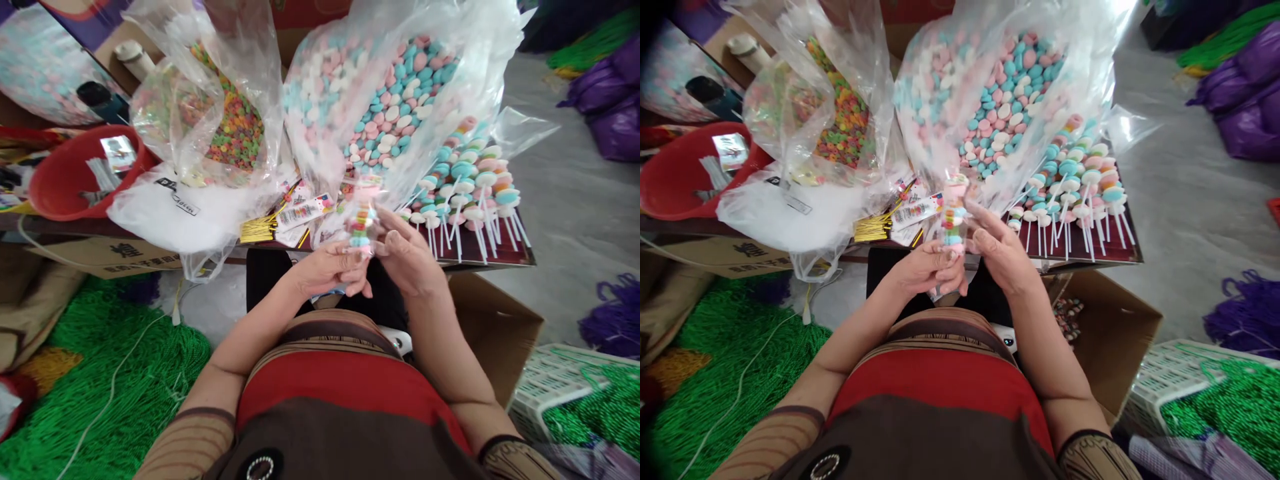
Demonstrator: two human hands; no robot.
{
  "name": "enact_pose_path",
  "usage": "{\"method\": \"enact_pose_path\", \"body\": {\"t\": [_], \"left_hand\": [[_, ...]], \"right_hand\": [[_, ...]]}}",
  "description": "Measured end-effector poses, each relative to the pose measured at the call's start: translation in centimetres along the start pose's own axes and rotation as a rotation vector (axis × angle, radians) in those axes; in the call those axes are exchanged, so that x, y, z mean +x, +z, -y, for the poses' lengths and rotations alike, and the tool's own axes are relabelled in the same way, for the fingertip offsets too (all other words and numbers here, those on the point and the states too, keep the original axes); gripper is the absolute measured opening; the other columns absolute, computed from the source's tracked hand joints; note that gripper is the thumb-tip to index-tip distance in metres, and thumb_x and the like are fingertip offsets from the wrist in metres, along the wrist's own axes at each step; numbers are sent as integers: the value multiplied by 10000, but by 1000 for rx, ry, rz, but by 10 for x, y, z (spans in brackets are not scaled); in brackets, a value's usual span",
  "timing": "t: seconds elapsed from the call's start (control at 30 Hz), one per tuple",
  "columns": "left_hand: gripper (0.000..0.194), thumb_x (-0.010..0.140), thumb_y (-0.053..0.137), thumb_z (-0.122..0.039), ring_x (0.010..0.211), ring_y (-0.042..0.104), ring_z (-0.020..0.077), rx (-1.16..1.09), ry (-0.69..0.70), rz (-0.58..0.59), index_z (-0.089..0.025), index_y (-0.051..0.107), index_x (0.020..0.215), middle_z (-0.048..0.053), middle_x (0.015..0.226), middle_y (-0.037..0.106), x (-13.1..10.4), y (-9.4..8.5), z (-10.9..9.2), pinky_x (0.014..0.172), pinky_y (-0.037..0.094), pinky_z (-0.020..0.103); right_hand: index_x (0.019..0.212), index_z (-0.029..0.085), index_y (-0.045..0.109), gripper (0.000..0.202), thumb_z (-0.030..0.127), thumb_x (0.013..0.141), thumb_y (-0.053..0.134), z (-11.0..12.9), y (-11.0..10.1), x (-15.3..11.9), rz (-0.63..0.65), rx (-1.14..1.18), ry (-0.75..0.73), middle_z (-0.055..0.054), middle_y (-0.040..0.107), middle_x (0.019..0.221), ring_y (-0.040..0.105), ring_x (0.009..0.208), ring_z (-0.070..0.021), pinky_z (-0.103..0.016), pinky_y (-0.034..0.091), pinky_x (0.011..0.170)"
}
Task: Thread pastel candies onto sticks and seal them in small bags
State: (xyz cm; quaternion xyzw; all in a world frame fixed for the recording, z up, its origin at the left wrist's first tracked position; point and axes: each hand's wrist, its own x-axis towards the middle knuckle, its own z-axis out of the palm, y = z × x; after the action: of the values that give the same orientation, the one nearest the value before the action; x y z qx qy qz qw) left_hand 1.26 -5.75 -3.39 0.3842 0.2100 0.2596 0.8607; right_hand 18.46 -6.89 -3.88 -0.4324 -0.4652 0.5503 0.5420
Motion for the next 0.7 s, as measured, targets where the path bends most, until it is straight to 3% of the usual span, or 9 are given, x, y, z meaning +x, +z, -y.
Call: {"method": "enact_pose_path", "body": {"t": [0.07, 0.17, 0.27, 0.33, 0.43, 0.5, 0.63, 0.7], "left_hand": [[599, 697, 827, -662, 428, 508, 89, -10, -65, 57, -185, 482, 590, -85, 497, 397, 1, 4, 4, 642, 589, 338], [583, 730, 785, -686, 461, 544, 100, 128, -39, -19, -194, 483, 652, -90, 502, 407, 0, 2, 7, 647, 567, 315], [439, 859, 688, -607, 490, 557, 119, 493, 62, -204, -207, 531, 769, -72, 519, 493, -1, -2, 7, 624, 507, 284], [274, 924, 641, -443, 516, 556, 138, 776, 135, -389, -214, 556, 801, -46, 550, 546, 0, -4, 6, 614, 460, 281], [155, 894, 650, -271, 553, 552, 160, 1007, 203, -630, -217, 563, 778, -20, 599, 560, 2, -3, 5, 620, 431, 292], [195, 898, 664, -338, 507, 518, 145, 928, 164, -568, -215, 567, 781, -32, 577, 530, 1, -3, 4, 582, 421, 284], [468, 843, 672, -657, 357, 369, 79, 370, -38, -157, -204, 554, 831, -118, 474, 352, -4, -8, 3, 464, 390, 245], [520, 802, 711, -683, 356, 389, 67, 222, -63, -74, -192, 550, 856, -125, 480, 366, -7, -11, 2, 453, 393, 228]], "right_hand": [[1086, 254, 728, 633, 779, 733, 717, -2, 10, 5, 82, 78, 62, -72, 769, 873, 738, 814, -239, -358, 605, 626], [1056, 251, 698, 571, 729, 747, 744, -6, 20, 8, 52, 108, 80, -53, 763, 831, 742, 785, -236, -351, 607, 607], [1054, 265, 673, 517, 667, 749, 788, -12, 27, 9, -61, 101, 34, -36, 770, 871, 747, 811, -228, -345, 620, 641], [1026, 274, 673, 474, 640, 754, 801, -18, 31, 9, -158, 71, -35, -29, 770, 903, 746, 854, -220, -343, 628, 695], [1000, 282, 673, 405, 605, 786, 792, -24, 37, 11, -259, 19, -121, -27, 767, 957, 741, 920, -212, -355, 628, 789], [1006, 282, 673, 414, 612, 785, 789, -24, 36, 12, -278, 0, -127, -31, 763, 986, 736, 904, -206, -352, 625, 780], [1000, 266, 689, 489, 641, 718, 828, -14, 24, 14, -144, 28, -14, -40, 760, 948, 715, 784, -189, -304, 591, 631], [1004, 258, 700, 496, 628, 706, 843, -8, 19, 15, -60, 46, 47, -35, 759, 907, 687, 700, -166, -272, 545, 542]]}}
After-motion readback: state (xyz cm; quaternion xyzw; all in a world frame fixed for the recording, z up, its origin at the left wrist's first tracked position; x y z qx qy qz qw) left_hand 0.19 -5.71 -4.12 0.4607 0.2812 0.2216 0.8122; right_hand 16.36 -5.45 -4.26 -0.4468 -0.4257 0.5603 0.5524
